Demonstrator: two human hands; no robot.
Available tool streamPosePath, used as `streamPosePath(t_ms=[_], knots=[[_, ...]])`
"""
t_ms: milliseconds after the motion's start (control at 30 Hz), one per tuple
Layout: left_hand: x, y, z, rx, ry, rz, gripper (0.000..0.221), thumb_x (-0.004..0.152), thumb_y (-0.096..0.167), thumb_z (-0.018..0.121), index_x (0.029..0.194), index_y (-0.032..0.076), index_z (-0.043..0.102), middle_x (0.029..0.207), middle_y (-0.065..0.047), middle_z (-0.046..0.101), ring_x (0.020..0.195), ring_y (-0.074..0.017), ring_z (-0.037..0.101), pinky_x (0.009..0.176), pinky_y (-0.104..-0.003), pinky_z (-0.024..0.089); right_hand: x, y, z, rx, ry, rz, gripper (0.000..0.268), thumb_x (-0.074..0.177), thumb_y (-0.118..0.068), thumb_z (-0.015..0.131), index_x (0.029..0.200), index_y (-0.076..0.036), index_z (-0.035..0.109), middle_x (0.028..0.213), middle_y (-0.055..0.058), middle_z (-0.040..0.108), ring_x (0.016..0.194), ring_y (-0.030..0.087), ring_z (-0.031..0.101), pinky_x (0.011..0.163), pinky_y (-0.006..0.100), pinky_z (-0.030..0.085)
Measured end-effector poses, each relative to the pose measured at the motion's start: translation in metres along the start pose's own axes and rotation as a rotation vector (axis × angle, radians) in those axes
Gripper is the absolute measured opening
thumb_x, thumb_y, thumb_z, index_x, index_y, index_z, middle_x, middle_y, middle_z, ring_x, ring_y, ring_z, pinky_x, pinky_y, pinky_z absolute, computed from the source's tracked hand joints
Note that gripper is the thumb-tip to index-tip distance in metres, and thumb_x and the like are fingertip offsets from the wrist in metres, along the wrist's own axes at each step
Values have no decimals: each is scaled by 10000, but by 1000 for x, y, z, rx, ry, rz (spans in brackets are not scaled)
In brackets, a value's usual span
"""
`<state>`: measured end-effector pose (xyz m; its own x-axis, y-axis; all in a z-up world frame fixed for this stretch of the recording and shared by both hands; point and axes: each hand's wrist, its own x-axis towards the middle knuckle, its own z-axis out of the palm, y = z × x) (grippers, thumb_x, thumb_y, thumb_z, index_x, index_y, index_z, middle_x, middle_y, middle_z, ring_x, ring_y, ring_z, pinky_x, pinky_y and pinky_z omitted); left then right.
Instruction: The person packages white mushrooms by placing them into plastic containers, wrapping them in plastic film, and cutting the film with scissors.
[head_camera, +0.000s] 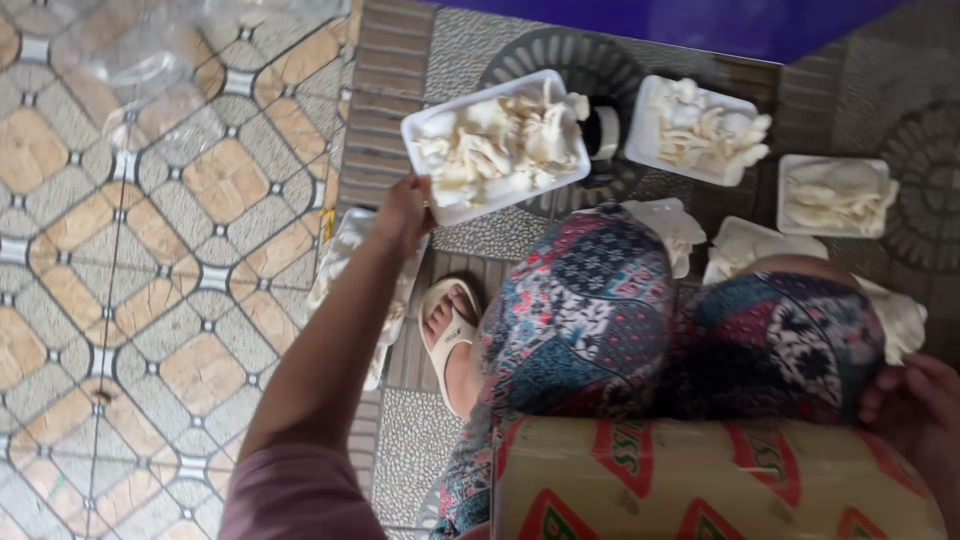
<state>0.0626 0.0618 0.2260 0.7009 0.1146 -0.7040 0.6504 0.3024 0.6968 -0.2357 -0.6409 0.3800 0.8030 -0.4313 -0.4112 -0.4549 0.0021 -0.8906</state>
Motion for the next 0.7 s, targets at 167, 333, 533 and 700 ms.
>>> streamPosePath(t_ms=[167, 333, 533, 700], knots=[[-81, 108, 15, 99, -116, -50, 114, 1012, 195, 560, 1105, 196, 626, 1035, -5, 753, 795, -196, 710, 648, -318, 569, -53, -93, 105, 383, -22, -7, 203, 1074, -244, 562, 1241, -229, 677, 961, 23, 685, 669, 228, 588, 571, 313, 426], [-207, 204, 66, 288, -76, -44, 229, 1074, 97, 444, 1246, 120, 593, 1233, -81, 706, 1065, -251, 686, 882, -366, 602, -25, -128, 113, 281, -197, 65, 188, 1069, -283, 550, 1227, -217, 628, 968, 61, 670, 728, 267, 647, 604, 378, 515], [-281, 229, 104, 395, -164, -12, 292, 1050, 142, 500, 1311, 116, 629, 1202, -83, 733, 1019, -221, 688, 873, -355, 585, -29, -226, 182, 369, -393, 60, 396, 1066, -432, 445, 1290, -142, 593, 1160, 133, 660, 1042, 321, 633, 917, 521, 499], [-350, 220, 146, 429, -227, -32, 273, 1071, 149, 460, 1270, 32, 607, 1182, -128, 730, 1052, -255, 682, 893, -367, 575, -33, -263, 225, 416, -431, 182, 610, 995, -594, 359, 1369, -141, 524, 1308, 190, 614, 1190, 410, 602, 1015, 610, 462]])
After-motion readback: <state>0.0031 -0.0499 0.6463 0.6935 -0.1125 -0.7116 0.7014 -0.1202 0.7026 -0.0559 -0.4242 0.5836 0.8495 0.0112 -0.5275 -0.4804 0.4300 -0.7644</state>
